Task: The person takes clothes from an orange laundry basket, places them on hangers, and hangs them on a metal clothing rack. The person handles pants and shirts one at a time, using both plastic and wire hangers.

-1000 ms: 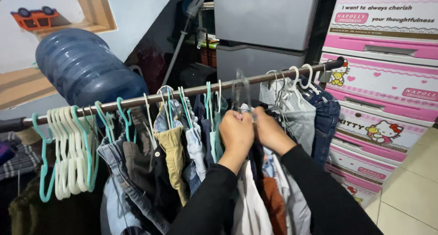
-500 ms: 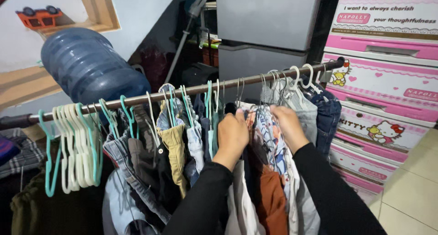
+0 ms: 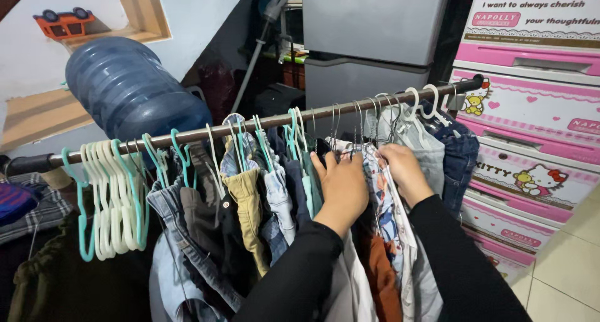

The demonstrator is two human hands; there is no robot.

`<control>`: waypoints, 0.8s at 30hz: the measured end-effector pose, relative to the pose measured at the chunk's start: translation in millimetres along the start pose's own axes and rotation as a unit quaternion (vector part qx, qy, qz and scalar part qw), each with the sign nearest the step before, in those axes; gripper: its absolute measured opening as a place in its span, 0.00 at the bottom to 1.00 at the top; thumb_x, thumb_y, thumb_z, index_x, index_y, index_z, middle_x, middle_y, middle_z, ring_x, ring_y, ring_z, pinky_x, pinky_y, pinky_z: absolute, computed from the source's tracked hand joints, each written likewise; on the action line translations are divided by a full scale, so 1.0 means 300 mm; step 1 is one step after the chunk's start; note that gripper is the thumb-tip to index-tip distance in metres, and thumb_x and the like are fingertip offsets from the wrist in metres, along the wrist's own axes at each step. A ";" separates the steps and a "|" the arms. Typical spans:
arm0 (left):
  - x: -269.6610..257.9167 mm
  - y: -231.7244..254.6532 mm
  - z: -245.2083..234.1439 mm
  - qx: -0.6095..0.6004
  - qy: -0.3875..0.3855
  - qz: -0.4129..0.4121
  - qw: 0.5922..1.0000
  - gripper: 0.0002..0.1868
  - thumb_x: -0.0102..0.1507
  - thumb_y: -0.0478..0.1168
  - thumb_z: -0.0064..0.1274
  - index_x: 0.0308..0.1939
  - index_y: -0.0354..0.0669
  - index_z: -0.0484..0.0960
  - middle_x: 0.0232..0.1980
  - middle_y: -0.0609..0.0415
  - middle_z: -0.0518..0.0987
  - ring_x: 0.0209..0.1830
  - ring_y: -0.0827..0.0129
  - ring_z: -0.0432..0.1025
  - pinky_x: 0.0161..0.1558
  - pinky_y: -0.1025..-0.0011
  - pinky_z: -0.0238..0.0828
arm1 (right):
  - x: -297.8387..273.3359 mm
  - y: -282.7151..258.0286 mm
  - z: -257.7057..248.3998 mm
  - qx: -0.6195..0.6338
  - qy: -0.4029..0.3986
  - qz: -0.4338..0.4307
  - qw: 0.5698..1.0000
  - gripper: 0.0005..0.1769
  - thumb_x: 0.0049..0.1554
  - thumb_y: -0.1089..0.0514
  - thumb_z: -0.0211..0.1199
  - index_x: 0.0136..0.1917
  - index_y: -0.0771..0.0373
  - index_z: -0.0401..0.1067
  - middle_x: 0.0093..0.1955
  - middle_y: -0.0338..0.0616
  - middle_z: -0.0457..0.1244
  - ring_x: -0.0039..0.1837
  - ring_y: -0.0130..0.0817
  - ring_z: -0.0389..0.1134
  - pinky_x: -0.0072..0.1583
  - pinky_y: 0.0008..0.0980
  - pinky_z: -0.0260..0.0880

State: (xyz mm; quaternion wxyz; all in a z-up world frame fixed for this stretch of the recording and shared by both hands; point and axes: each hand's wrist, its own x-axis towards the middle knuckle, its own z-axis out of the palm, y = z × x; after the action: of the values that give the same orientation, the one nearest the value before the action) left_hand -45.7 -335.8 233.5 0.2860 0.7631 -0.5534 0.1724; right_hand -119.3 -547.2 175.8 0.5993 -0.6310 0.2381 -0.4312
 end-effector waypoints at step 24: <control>-0.786 -0.613 -0.380 -0.017 0.401 -0.170 0.900 0.37 0.59 0.40 0.59 0.70 0.33 0.62 0.71 0.35 0.63 0.73 0.40 0.56 0.73 0.45 0.51 | -0.342 -0.263 -0.088 -0.509 0.184 -0.467 0.699 0.07 0.64 0.57 0.66 0.49 0.63 0.76 0.52 0.48 0.68 0.59 0.47 0.67 0.65 0.42 0.61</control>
State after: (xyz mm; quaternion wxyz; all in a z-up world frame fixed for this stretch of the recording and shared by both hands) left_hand 56.4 -47.4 140.3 0.5220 0.7064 -0.2566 0.4033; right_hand -211.1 -464.7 222.8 -0.1478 -0.7781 0.2016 -0.5762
